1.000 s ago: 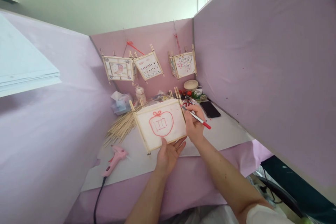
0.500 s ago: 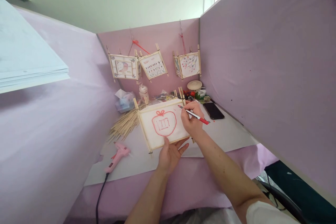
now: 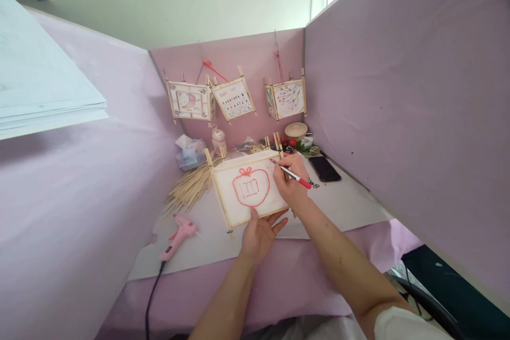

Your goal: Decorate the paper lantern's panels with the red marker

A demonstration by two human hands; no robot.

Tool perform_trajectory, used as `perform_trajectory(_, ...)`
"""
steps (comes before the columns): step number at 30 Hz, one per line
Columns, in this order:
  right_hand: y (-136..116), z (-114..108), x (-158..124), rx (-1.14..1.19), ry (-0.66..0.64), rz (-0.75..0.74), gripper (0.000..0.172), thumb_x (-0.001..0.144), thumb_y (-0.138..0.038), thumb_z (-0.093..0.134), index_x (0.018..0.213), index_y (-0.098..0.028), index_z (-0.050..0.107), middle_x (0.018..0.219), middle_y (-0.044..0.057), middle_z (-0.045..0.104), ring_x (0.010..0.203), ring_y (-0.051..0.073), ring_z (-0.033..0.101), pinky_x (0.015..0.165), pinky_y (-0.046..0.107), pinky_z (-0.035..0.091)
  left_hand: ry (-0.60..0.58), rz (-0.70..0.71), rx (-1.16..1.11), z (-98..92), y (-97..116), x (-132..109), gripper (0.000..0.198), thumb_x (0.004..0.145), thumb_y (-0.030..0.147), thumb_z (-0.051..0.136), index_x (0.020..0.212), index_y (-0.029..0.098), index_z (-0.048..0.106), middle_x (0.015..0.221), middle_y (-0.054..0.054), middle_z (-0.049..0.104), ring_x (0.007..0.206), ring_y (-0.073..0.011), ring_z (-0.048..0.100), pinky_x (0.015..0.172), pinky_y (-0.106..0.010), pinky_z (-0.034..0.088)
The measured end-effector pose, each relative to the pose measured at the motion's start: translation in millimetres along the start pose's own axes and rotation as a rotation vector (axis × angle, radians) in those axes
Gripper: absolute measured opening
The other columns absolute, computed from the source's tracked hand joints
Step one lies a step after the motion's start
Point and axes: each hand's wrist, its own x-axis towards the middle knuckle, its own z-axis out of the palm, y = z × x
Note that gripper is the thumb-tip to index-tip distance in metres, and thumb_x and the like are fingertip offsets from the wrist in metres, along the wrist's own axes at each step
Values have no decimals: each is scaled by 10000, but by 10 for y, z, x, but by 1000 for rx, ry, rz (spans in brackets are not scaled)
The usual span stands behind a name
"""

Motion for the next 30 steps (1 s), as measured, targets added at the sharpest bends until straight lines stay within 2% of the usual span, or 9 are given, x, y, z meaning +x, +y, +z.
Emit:
perform_trajectory(11,46,-3,-65,-43,2,71,51,811,-166,539,841,-205,528,799,18,548,856,183,562,784,378,476,-1,-5,0,-10,-9,5,617,869,586,394,1313,170,496,1318,-161,547,1231,-313,483,993,-459,369)
perform_trajectory(30,44,-26,-69,5,-5,111,71,789,-146,532,777,-208,501,761,3,526,769,159,530,767,362,466,1,-13,-17,-7,-17,7,591,878,569,390,1296,171,516,1321,-147,550,1236,-311,481,989,-457,380)
